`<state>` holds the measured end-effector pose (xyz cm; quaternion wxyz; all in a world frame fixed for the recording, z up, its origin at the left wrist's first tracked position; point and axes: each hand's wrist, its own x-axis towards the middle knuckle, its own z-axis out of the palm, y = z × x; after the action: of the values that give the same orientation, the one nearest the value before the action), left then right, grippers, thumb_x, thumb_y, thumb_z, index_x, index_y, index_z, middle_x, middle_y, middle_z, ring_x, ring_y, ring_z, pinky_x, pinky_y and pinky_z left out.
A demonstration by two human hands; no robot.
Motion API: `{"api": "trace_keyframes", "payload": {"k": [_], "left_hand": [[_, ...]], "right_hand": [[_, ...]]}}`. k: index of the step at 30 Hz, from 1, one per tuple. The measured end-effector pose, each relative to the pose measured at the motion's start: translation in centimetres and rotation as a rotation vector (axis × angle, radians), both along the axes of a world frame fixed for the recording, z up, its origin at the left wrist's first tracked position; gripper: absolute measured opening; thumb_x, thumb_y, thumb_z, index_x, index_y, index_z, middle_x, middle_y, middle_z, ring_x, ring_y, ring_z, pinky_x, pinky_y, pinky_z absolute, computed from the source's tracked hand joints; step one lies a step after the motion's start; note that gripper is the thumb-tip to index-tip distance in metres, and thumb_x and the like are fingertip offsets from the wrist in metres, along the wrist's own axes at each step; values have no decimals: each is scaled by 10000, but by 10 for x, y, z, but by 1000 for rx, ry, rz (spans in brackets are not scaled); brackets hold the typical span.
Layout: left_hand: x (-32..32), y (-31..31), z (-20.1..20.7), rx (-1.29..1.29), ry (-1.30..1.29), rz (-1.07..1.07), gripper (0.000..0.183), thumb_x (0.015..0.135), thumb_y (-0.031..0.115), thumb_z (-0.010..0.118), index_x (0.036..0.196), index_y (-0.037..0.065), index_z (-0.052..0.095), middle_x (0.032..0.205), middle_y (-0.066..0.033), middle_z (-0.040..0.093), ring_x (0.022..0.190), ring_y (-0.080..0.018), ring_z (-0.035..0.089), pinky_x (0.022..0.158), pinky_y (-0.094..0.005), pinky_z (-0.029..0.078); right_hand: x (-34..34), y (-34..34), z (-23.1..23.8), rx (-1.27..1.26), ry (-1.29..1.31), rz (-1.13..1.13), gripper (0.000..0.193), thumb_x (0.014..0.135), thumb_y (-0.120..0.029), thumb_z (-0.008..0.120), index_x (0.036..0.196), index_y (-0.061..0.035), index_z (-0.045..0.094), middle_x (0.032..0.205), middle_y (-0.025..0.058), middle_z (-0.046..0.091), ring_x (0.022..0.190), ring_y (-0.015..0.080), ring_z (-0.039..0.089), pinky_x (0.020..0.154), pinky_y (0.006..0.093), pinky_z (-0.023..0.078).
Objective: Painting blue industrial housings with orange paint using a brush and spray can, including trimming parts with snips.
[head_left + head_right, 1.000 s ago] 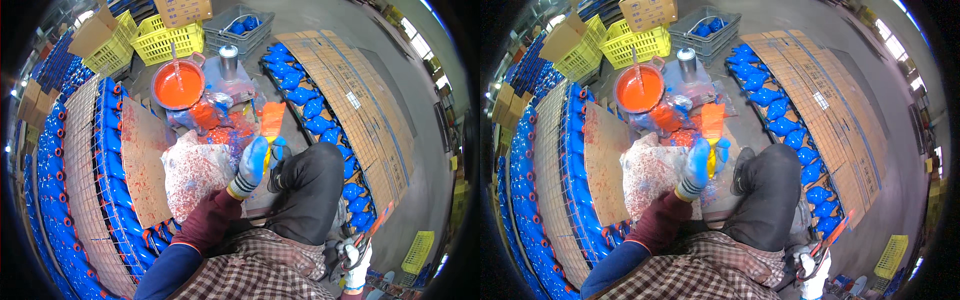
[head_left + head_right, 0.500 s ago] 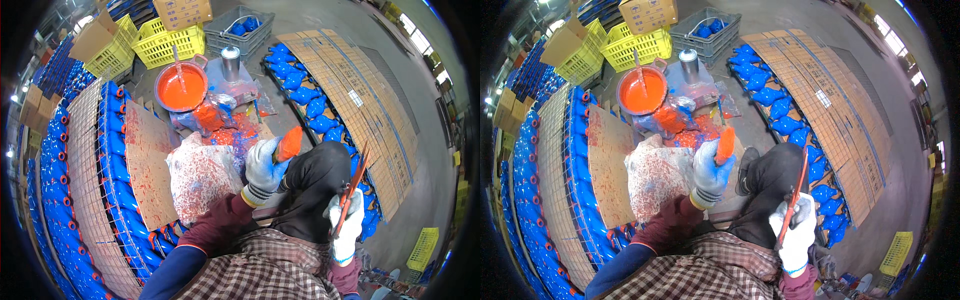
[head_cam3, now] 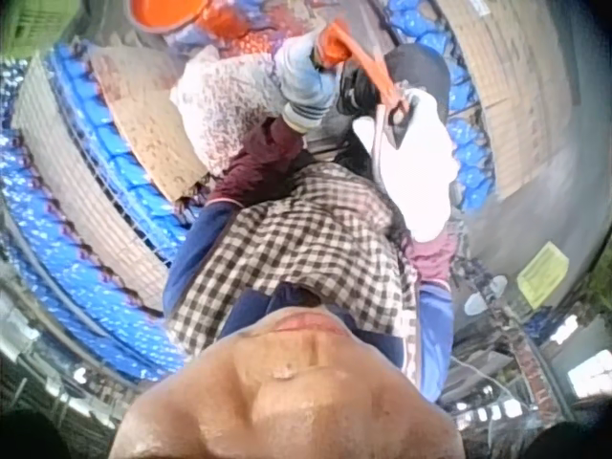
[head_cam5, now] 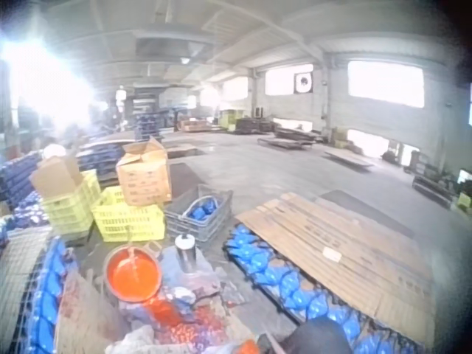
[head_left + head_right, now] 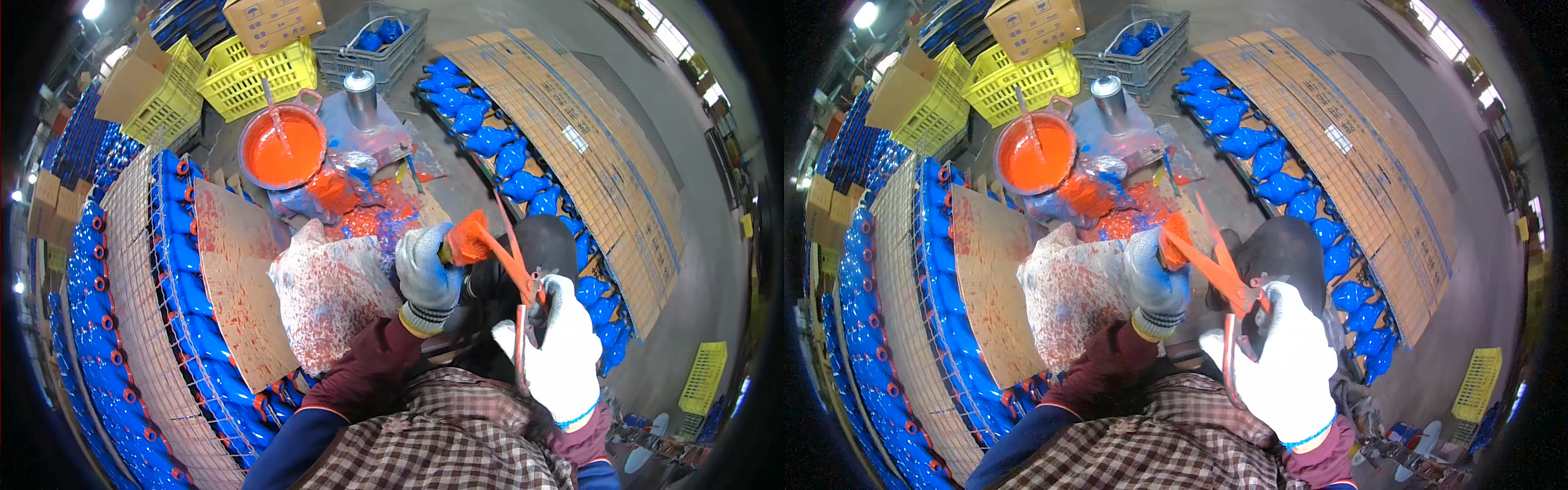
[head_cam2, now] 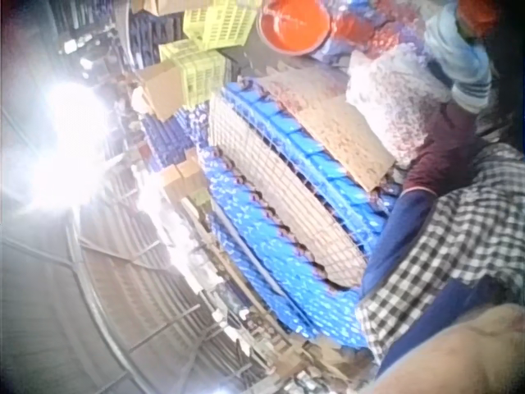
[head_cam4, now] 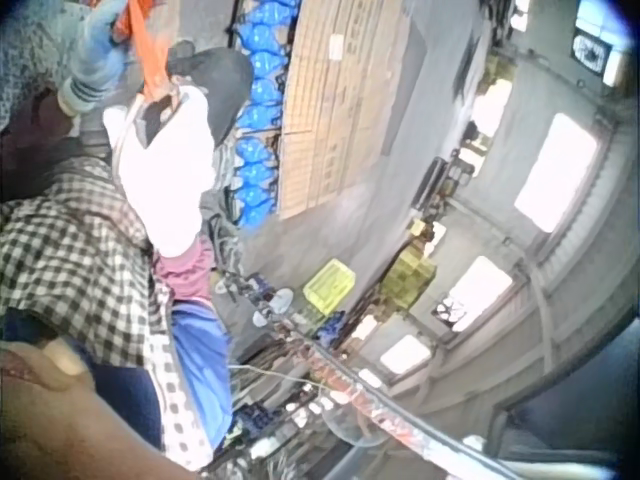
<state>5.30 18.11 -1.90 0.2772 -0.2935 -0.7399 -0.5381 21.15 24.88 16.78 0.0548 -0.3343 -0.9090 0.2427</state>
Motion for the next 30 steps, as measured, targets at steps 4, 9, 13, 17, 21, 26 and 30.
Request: {"api": "trace_keyframes", "payload": {"k": [4, 9, 13, 17, 21, 26, 30], "left_hand": [[-2, 2, -4, 31, -92, -87, 459, 726, 191, 824, 1115, 47, 626, 980, -112, 644, 864, -344, 619, 776, -455, 469], [-3, -1, -1, 4, 40, -29, 437, 727, 193, 821, 1091, 42, 632, 961, -108, 646, 829, -335, 620, 743, -445, 466], [-3, -1, 3, 15, 37, -43, 391, 735, 154, 792, 1073, 36, 638, 949, -117, 645, 811, -334, 614, 721, -441, 460], [-4, -1, 3, 10, 62, -72, 374, 742, 150, 776, 1068, 32, 637, 921, -122, 635, 788, -335, 602, 700, -439, 446], [-4, -1, 0, -2, 64, -103, 387, 744, 167, 779, 1075, 30, 634, 899, -123, 625, 772, -339, 593, 690, -440, 434], [-3, -3, -3, -37, 21, -111, 389, 746, 168, 778, 1079, 30, 630, 902, -128, 623, 786, -342, 595, 699, -444, 434], [-2, -3, -6, -23, -43, -163, 376, 749, 166, 775, 1069, 35, 630, 903, -126, 624, 790, -342, 599, 706, -446, 437]], "right_hand": [[-13, -4, 10, 45, 23, 28, 664, 711, -410, 877, 1198, -66, 585, 944, 125, 669, 833, 313, 674, 720, 409, 534], [-19, -2, 7, 37, 73, 65, 589, 739, -359, 857, 1176, -56, 603, 949, 151, 693, 812, 331, 697, 704, 402, 553], [-19, -3, 6, 52, 93, 83, 512, 762, -295, 827, 1164, -65, 608, 922, 151, 697, 779, 341, 696, 681, 401, 557], [-20, -4, 6, 63, 101, 65, 484, 762, -286, 823, 1142, -74, 611, 889, 134, 696, 734, 334, 692, 641, 404, 551], [-21, -3, 6, 71, 79, 69, 499, 746, -320, 842, 1114, -80, 606, 835, 126, 681, 700, 324, 684, 617, 402, 543], [-21, -3, 7, 97, 88, 85, 540, 738, -377, 851, 1109, -77, 597, 762, 124, 654, 654, 309, 672, 579, 396, 525], [-21, -6, 8, 94, 25, 63, 533, 749, -389, 843, 1096, -79, 583, 719, 117, 622, 638, 317, 648, 566, 408, 493]]}}
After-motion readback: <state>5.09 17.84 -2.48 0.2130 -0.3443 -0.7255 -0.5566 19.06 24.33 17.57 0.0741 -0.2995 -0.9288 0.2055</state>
